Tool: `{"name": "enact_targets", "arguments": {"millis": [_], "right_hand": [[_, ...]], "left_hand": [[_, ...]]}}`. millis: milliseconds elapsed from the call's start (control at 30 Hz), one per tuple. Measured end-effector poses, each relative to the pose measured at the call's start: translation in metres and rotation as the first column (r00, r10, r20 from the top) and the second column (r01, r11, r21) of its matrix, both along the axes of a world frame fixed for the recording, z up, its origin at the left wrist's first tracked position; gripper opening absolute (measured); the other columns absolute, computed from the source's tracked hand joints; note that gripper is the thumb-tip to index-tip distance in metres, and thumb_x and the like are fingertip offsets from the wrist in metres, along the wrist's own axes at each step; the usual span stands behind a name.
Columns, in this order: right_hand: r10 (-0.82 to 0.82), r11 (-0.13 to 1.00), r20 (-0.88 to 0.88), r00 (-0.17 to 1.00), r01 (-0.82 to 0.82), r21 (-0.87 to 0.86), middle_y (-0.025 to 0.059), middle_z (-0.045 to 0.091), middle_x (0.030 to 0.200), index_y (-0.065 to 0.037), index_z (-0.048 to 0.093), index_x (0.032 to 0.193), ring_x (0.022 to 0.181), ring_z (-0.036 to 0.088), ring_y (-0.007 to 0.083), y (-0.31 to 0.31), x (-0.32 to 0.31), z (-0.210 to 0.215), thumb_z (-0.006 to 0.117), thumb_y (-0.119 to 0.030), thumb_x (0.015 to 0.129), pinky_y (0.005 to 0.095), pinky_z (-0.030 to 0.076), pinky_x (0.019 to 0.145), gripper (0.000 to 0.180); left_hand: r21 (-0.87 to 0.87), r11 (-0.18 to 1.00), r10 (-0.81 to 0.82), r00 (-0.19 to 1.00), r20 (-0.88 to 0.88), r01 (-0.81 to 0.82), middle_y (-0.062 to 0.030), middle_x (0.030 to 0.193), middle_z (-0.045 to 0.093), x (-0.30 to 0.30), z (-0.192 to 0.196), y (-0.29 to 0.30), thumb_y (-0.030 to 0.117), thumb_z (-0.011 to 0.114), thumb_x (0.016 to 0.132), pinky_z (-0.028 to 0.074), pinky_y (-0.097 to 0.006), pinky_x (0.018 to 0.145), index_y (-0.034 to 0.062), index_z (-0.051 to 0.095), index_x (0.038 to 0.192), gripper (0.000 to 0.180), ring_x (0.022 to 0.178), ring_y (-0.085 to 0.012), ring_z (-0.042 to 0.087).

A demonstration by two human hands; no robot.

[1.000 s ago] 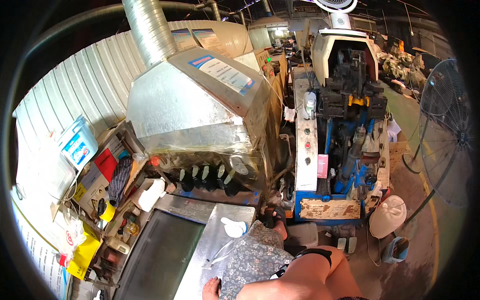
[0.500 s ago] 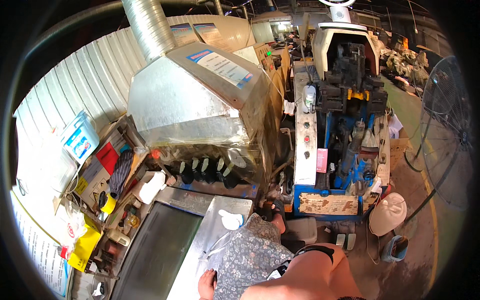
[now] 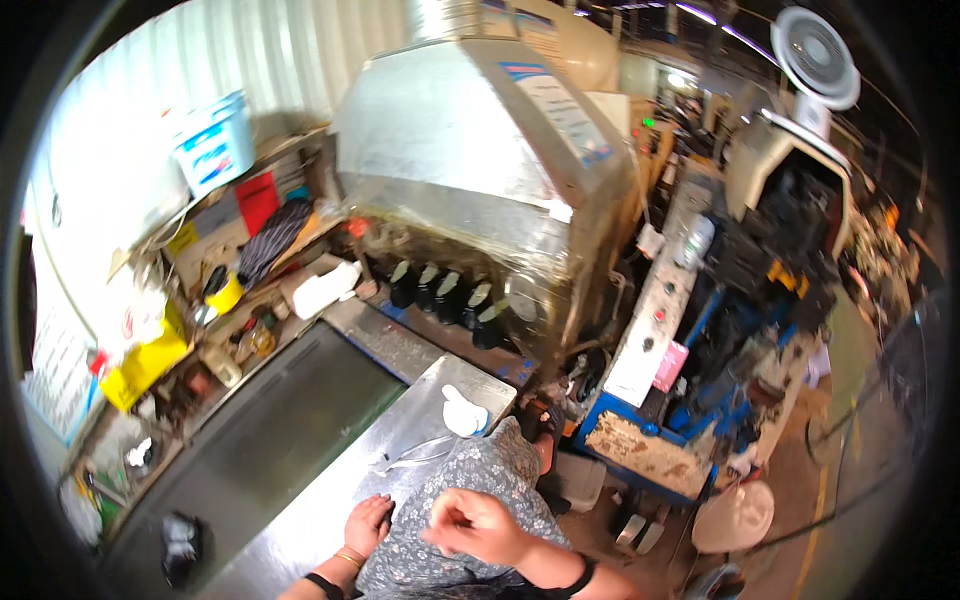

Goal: The person is inspecting and cleaning shoes on a factory conveyor belt.

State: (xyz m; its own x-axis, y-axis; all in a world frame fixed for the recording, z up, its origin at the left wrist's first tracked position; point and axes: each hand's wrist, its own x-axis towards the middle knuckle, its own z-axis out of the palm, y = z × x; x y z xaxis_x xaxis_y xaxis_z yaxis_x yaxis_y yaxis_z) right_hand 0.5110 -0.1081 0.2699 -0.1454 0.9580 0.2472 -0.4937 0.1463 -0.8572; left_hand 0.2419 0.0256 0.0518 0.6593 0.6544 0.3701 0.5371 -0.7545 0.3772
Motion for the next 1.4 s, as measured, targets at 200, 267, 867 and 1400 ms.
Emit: {"name": "enact_targets", "arguments": {"millis": [200,267,867,1400], "right_hand": [[-0.408,0.910,0.752,0.517,0.166,0.379,0.0059,0.064,0.066,-0.011,0.062,0.078,0.059,0.065,0.0229,0.026,-0.040,-0.128,0.071,-0.028,0.086,0.0342,0.049,0.052,0.021],[-0.393,0.905,0.786,0.476,0.050,0.423,0.0056,0.065,0.067,-0.012,0.063,0.077,0.061,0.064,0.0269,0.029,-0.040,-0.123,0.070,-0.031,0.085,0.0368,0.050,0.053,0.022],[-0.369,0.922,0.877,0.307,0.003,0.387,0.0079,0.062,0.065,-0.011,0.062,0.074,0.059,0.060,0.0292,0.059,-0.052,-0.132,0.074,-0.018,0.078,0.0384,0.047,0.054,0.014],[-0.370,0.928,0.919,0.134,0.022,0.371,0.0074,0.061,0.066,-0.012,0.061,0.074,0.059,0.059,0.0300,0.083,-0.079,-0.131,0.072,-0.020,0.079,0.0386,0.047,0.055,0.014]], "left_hand": [[-0.007,1.000,0.018,1.000,-0.017,-0.018,-0.0089,0.118,0.065,0.004,0.003,-0.002,0.010,0.062,0.081,0.045,-0.040,0.098,0.0080,0.064,0.110,0.030,0.115,-0.0280,0.059],[-0.013,1.000,0.018,1.000,-0.016,-0.018,-0.0088,0.119,0.065,0.003,0.002,-0.005,0.011,0.062,0.080,0.045,-0.040,0.098,0.0086,0.064,0.111,0.031,0.116,-0.0272,0.058],[-0.577,-0.377,0.869,-0.492,0.049,-0.724,-0.0290,0.124,0.058,-0.406,-0.054,0.032,0.027,0.068,0.074,0.043,-0.038,0.100,-0.0108,0.051,0.124,0.065,0.119,-0.0382,0.056],[0.380,0.125,0.991,0.097,-0.093,-0.917,-0.0222,0.117,0.063,-0.458,0.047,0.041,0.019,0.080,0.070,0.044,-0.040,0.099,0.0043,0.047,0.134,0.074,0.111,-0.0370,0.059]]}}
